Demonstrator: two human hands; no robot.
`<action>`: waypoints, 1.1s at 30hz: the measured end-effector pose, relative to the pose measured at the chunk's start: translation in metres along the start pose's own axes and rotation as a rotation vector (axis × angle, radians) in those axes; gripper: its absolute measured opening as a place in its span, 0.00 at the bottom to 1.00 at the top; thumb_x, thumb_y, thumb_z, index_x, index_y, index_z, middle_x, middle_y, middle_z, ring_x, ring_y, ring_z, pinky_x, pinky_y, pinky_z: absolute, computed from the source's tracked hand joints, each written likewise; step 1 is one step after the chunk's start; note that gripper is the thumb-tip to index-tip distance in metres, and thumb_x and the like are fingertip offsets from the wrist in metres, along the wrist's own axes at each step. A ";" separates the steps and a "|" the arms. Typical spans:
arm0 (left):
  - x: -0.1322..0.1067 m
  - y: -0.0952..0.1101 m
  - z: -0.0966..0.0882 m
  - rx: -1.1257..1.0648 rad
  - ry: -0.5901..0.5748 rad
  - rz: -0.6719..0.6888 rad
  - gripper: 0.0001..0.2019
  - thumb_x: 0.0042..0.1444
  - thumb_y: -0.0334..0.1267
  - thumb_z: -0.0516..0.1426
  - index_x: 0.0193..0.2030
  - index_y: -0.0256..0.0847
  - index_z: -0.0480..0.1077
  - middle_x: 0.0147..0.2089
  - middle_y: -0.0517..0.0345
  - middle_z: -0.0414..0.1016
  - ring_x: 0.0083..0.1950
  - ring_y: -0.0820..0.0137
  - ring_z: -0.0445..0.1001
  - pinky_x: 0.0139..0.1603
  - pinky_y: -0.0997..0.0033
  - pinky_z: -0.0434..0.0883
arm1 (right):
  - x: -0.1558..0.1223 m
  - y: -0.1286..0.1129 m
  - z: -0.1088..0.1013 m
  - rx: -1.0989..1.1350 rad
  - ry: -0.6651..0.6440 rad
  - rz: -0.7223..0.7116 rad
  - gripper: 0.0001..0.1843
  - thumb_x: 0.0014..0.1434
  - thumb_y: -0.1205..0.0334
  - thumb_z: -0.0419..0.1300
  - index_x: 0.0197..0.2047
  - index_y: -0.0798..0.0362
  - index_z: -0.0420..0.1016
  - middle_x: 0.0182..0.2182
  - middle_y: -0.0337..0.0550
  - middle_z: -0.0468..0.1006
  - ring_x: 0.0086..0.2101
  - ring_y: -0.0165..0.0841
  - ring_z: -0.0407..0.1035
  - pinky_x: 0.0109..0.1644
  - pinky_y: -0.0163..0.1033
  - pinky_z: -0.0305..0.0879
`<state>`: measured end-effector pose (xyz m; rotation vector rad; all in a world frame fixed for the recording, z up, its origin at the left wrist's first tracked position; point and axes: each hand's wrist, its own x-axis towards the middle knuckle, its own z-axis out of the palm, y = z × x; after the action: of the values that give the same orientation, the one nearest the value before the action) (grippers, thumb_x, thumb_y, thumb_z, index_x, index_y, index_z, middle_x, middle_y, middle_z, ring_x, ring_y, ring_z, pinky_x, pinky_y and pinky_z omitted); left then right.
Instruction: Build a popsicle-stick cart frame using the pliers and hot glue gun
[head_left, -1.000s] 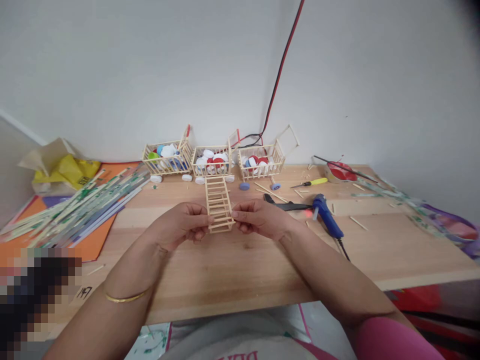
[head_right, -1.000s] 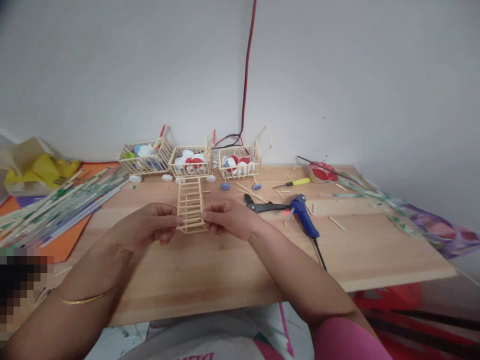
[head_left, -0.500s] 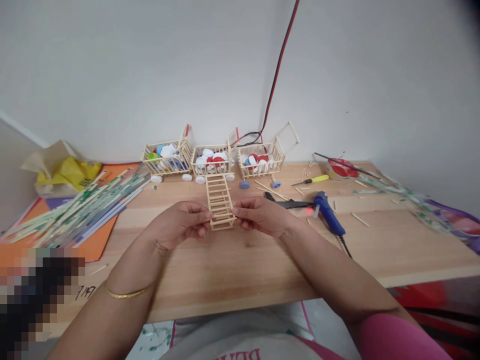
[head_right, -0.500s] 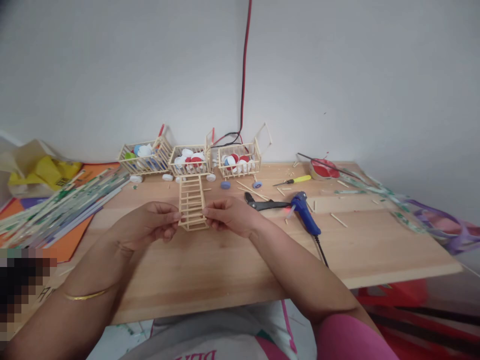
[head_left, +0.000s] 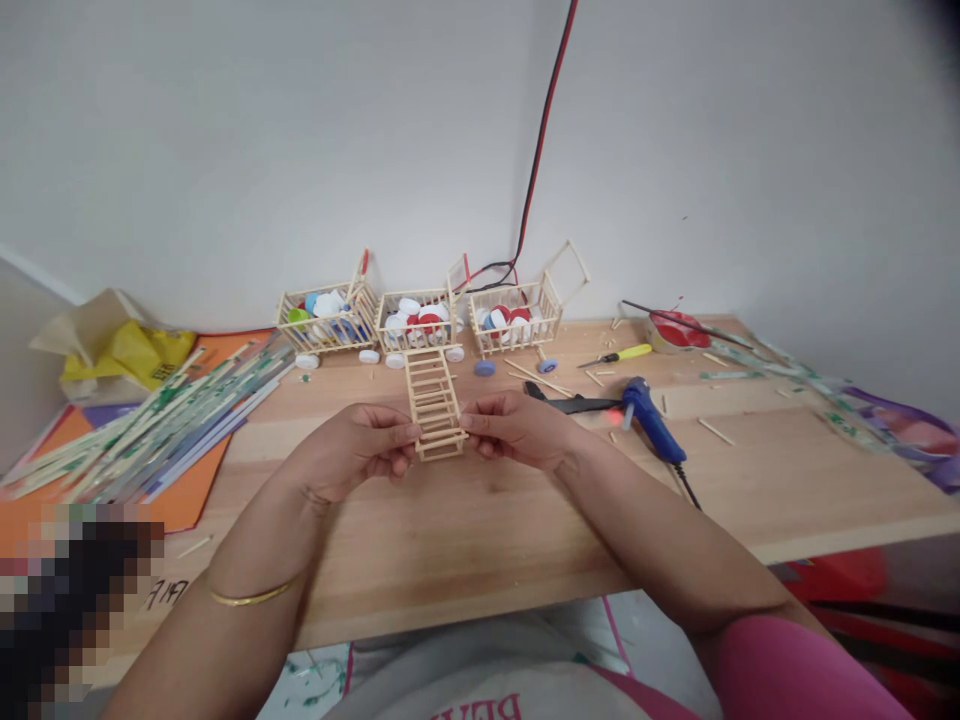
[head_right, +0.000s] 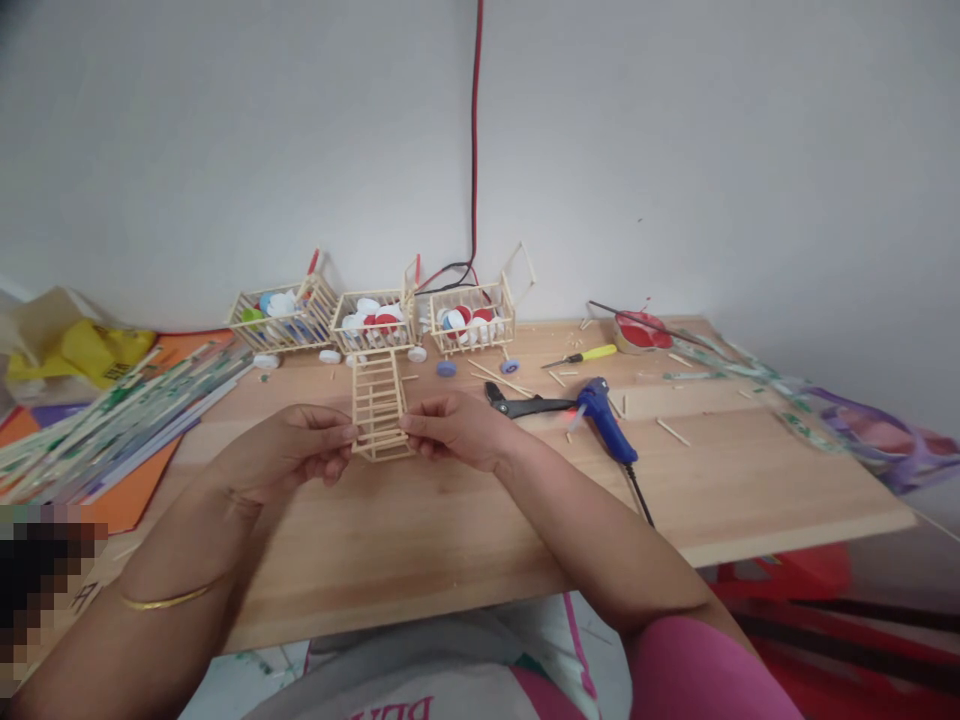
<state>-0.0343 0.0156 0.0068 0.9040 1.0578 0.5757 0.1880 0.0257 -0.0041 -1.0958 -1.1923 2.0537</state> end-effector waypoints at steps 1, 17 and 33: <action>0.000 0.000 0.000 0.002 0.002 0.002 0.12 0.41 0.40 0.68 0.26 0.33 0.73 0.22 0.60 0.72 0.19 0.79 0.67 0.19 0.81 0.66 | 0.000 0.000 0.000 0.000 -0.001 -0.001 0.20 0.42 0.51 0.70 0.25 0.58 0.69 0.19 0.34 0.71 0.19 0.19 0.61 0.23 0.28 0.50; -0.002 0.002 0.001 0.039 -0.016 0.009 0.11 0.43 0.40 0.66 0.26 0.34 0.71 0.21 0.61 0.71 0.19 0.79 0.65 0.20 0.79 0.63 | 0.002 0.004 0.000 -0.014 -0.026 -0.019 0.20 0.45 0.48 0.68 0.26 0.57 0.70 0.20 0.34 0.69 0.20 0.20 0.60 0.23 0.29 0.52; -0.004 0.005 0.006 0.022 -0.011 0.008 0.13 0.41 0.41 0.67 0.23 0.34 0.71 0.18 0.63 0.69 0.17 0.80 0.64 0.17 0.81 0.61 | -0.010 -0.002 0.013 -0.592 0.318 -0.445 0.14 0.48 0.57 0.65 0.29 0.52 0.63 0.20 0.30 0.60 0.22 0.24 0.54 0.26 0.32 0.51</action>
<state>-0.0305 0.0128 0.0147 0.9305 1.0529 0.5664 0.1818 0.0135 0.0055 -1.2120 -1.7336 1.1675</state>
